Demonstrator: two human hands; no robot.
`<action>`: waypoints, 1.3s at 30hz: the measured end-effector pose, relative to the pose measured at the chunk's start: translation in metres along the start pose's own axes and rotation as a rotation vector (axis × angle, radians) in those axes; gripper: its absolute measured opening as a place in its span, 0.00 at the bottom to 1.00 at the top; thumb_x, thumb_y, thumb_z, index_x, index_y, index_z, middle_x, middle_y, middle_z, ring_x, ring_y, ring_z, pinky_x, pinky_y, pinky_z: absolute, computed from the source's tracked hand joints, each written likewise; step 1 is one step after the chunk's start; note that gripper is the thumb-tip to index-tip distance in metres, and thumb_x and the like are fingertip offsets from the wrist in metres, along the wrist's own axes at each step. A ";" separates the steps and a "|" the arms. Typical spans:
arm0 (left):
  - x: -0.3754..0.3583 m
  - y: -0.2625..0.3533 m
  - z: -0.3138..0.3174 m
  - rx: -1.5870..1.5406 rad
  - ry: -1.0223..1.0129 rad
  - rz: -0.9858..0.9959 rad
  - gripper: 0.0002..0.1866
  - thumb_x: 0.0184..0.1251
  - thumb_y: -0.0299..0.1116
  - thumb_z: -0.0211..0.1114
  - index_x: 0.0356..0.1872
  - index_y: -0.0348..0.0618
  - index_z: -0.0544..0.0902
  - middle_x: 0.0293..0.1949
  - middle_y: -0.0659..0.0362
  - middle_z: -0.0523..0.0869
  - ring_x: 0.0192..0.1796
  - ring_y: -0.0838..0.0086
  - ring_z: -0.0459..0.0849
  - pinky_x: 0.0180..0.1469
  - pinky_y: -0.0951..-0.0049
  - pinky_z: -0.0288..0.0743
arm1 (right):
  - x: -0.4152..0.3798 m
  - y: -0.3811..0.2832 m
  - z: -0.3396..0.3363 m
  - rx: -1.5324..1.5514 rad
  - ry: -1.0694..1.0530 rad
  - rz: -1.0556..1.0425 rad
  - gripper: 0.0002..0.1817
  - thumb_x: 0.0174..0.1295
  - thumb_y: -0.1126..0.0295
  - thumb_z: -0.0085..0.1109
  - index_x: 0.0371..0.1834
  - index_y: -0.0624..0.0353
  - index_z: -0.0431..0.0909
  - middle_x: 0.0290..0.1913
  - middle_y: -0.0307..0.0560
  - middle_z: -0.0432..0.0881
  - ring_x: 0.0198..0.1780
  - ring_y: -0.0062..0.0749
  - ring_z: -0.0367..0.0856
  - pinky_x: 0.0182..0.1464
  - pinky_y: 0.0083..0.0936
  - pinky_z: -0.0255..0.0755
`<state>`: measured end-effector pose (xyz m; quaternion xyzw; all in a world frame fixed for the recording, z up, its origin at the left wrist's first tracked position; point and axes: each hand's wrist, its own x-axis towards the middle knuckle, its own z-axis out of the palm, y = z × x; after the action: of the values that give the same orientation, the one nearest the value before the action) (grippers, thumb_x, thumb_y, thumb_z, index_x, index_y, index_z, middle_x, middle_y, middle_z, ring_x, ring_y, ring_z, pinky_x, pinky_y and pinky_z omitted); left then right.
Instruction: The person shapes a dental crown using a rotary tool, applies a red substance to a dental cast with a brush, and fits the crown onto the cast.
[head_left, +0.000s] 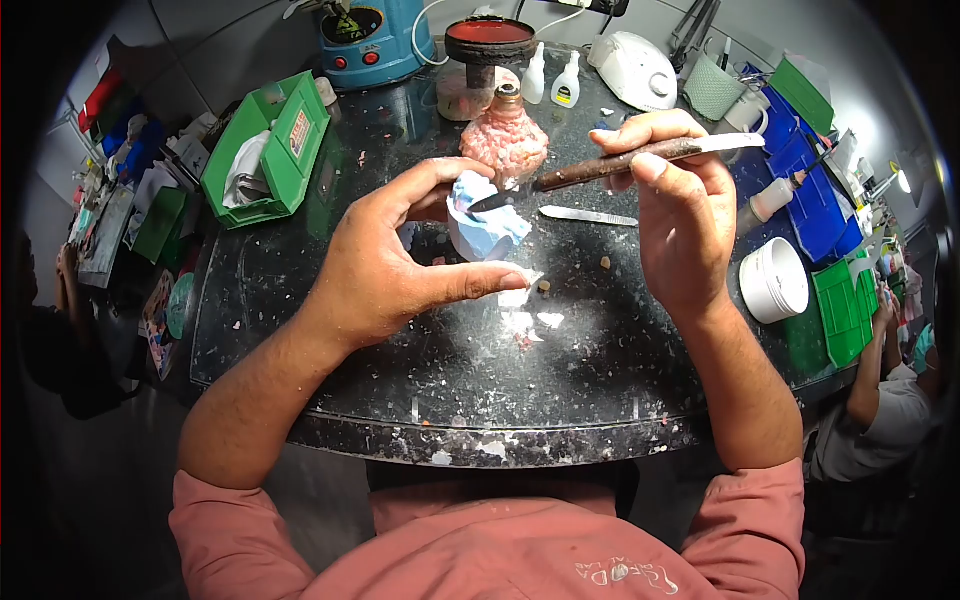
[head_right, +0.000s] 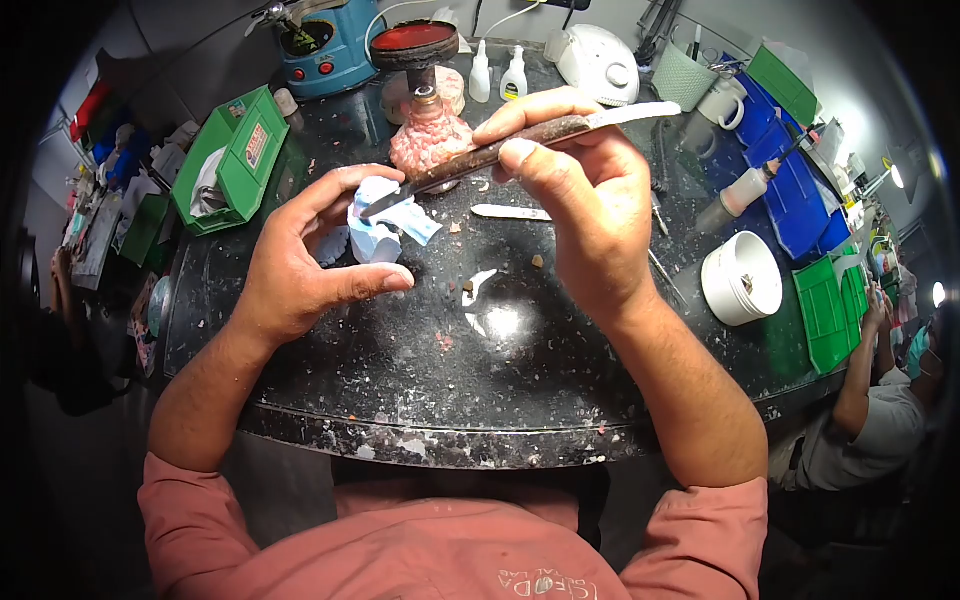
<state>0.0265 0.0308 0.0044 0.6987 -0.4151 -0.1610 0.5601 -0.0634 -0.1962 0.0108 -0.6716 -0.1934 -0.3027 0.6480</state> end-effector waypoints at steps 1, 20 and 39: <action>0.000 0.000 0.000 0.000 -0.001 0.000 0.40 0.44 0.33 0.84 0.61 0.37 0.75 0.50 0.59 0.83 0.53 0.79 0.79 0.60 0.76 0.70 | 0.001 0.000 0.003 -0.012 0.021 -0.003 0.10 0.64 0.70 0.58 0.45 0.65 0.79 0.43 0.43 0.83 0.42 0.23 0.78 0.50 0.22 0.70; 0.003 -0.007 0.001 0.116 0.031 0.236 0.47 0.39 0.24 0.84 0.66 0.36 0.70 0.64 0.54 0.75 0.67 0.71 0.73 0.72 0.69 0.63 | 0.001 -0.001 0.001 0.056 -0.008 0.010 0.10 0.63 0.72 0.55 0.43 0.65 0.79 0.42 0.43 0.82 0.41 0.21 0.76 0.49 0.20 0.70; 0.004 -0.007 0.003 0.096 0.049 0.281 0.48 0.37 0.22 0.83 0.66 0.38 0.69 0.65 0.55 0.74 0.67 0.70 0.72 0.73 0.68 0.61 | 0.002 -0.002 0.002 0.016 0.032 0.055 0.14 0.58 0.67 0.54 0.39 0.69 0.77 0.39 0.47 0.77 0.34 0.26 0.72 0.67 0.43 0.68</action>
<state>0.0299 0.0263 -0.0023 0.6633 -0.5022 -0.0439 0.5530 -0.0633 -0.1940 0.0137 -0.6666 -0.1668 -0.2942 0.6643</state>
